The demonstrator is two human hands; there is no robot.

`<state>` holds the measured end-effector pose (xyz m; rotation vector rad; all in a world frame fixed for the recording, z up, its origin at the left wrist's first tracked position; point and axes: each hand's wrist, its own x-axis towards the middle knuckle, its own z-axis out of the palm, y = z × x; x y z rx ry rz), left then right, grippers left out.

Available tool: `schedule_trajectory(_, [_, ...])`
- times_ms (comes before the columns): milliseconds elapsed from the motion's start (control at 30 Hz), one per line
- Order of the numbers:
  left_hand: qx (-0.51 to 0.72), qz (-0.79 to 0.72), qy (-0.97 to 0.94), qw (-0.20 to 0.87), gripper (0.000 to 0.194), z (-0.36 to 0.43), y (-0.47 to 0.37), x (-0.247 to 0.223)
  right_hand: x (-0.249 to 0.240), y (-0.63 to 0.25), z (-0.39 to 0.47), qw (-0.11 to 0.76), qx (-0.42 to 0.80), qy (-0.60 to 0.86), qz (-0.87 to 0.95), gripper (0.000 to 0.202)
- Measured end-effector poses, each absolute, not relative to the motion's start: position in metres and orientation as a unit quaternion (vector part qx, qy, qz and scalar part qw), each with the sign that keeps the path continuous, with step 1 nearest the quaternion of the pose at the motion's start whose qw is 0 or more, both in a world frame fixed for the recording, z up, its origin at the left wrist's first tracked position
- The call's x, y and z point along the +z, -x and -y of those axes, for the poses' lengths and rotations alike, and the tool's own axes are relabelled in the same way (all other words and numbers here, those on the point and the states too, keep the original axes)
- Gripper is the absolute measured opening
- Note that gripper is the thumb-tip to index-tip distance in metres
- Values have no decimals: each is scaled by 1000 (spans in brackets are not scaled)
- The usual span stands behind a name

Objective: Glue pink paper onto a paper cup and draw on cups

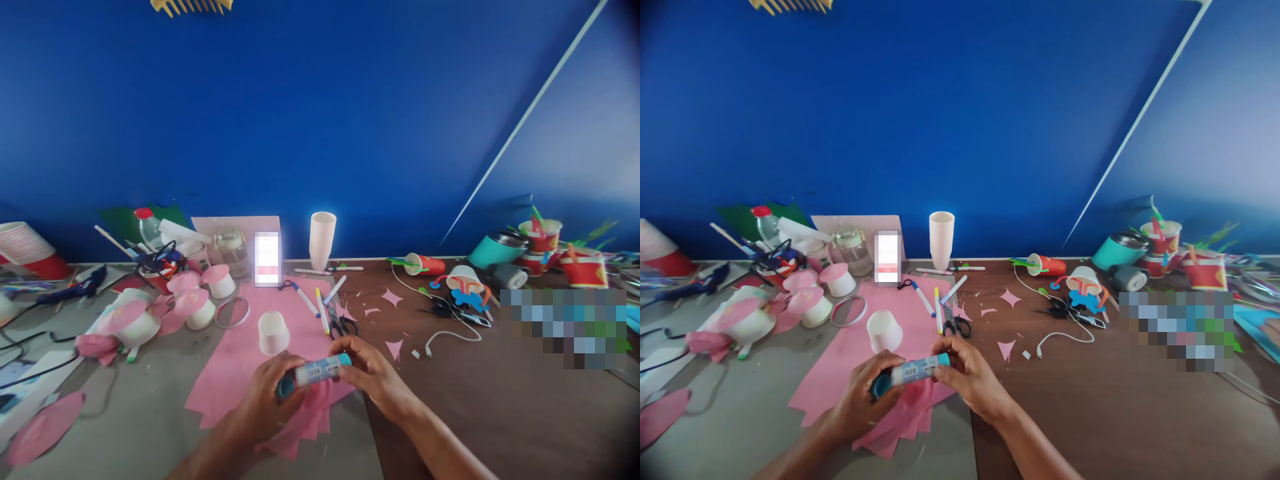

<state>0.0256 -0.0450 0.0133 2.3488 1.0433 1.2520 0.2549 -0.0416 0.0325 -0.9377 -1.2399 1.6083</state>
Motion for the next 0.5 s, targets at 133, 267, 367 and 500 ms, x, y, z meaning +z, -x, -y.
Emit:
schedule_trajectory(133, [447,-352,-810,141,13,45,-25,14,31,-253,39,423,649,414,477,55])
schedule_trajectory(267, [453,-346,-808,148,14,46,-25,15,23,-251,39,408,637,432,491,57])
schedule_trajectory(367, [455,-336,-811,149,17,46,-26,14,20,-251,39,374,643,435,508,62])
schedule_trajectory(500, [457,-363,-795,164,14,44,-25,12,27,-253,41,384,675,393,492,64])
